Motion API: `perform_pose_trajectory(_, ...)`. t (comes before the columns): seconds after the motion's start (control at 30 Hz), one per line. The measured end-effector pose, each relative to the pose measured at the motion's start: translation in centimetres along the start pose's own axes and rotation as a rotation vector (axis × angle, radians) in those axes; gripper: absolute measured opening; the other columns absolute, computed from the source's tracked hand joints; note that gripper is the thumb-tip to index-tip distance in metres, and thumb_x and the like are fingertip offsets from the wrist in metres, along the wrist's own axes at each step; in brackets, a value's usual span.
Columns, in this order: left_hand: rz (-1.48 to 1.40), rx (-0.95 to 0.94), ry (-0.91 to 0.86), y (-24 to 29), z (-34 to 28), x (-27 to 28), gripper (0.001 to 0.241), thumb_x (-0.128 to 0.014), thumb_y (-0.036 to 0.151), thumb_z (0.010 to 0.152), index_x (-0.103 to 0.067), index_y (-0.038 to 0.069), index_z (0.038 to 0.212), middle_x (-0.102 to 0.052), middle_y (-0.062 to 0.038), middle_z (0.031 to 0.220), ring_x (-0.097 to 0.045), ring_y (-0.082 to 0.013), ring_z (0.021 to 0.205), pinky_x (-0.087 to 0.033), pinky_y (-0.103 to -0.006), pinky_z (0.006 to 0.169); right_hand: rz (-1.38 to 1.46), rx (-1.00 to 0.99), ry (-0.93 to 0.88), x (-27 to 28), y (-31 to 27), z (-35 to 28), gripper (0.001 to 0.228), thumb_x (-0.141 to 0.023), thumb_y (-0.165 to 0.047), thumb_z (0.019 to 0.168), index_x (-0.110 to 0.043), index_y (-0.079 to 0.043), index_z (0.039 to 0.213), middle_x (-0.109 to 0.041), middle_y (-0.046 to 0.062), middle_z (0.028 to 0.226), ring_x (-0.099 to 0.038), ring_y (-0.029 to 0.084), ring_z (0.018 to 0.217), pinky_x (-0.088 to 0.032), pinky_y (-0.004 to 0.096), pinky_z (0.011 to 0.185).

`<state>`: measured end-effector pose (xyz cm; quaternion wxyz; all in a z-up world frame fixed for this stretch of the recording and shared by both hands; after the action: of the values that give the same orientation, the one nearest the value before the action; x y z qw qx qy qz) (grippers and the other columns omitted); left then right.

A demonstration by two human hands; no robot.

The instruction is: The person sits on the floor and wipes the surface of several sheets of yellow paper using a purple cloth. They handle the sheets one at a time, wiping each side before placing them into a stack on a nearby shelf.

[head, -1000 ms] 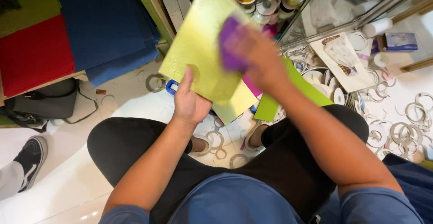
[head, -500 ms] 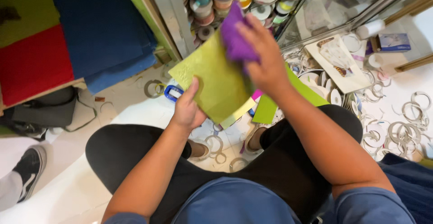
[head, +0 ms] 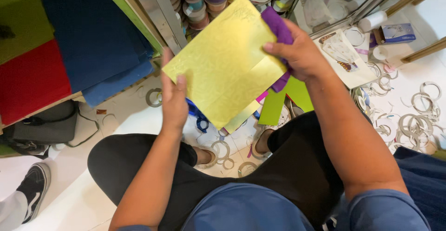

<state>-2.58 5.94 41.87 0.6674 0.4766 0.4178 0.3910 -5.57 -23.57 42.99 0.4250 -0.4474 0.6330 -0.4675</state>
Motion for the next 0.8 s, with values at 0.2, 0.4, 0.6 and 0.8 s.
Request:
perform_pose_trajectory(0.2,1.316,-0.630,-0.353,2.9,-1.9,-1.7,0.116,-0.072,0.009,0.093,0.013,0.030,0.169,0.032,0.003,0.171,0.020,-0.0267,0.162,-0.002,-0.0637,0.136,-0.018,-0.039,0.050,2.1,-0.4,-0.1,0.056,-0.078,-0.018,0.080,-0.058,-0.011,0.132,-0.071,0.006,0.101,-0.072,0.018,0.081,-0.064,0.030,0.074)
perform_pose_trajectory(0.4,1.127,-0.656,-0.559,2.2,-2.8,-3.8,0.085,-0.051,-0.028,0.087,-0.046,0.023,0.154,-0.061,-0.007,0.147,-0.044,-0.0353,0.150,-0.028,-0.0685,0.122,-0.094,-0.118,-0.022,-0.3,0.7,0.0,0.052,-0.075,-0.018,0.083,-0.060,-0.008,0.131,-0.074,0.011,0.108,-0.074,0.024,0.089,-0.064,0.037,0.078)
perform_pose_trajectory(0.6,0.323,0.372,-0.047,-8.8,-1.4,2.4,0.047,-0.063,0.041,0.094,-0.068,0.013,0.131,-0.072,-0.004,0.132,-0.066,-0.0166,0.123,-0.050,-0.0359,0.108,0.136,0.440,0.386,7.4,-2.3,1.2,0.036,-0.076,-0.027,0.093,-0.058,-0.015,0.121,-0.059,0.000,0.105,-0.061,0.014,0.094,-0.056,0.031,0.087)
perform_pose_trajectory(0.8,0.095,0.596,-0.197,-10.8,-3.2,-2.4,0.050,-0.067,0.016,0.086,-0.060,0.011,0.135,-0.070,-0.006,0.125,-0.067,-0.0209,0.116,-0.053,-0.0381,0.101,-0.736,0.816,0.077,-5.7,-1.7,-2.9,0.056,-0.060,-0.010,0.090,-0.055,-0.012,0.146,-0.059,0.012,0.145,-0.056,0.028,0.131,-0.042,0.045,0.112)
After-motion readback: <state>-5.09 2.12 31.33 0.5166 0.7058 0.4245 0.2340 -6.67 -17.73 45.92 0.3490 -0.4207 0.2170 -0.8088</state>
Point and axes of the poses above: each hand's wrist, its own z-axis towards the middle knuckle, its own x-axis out of the back of the hand, y = z × x, the point moved 9 cm from there along z, towards the middle knuckle
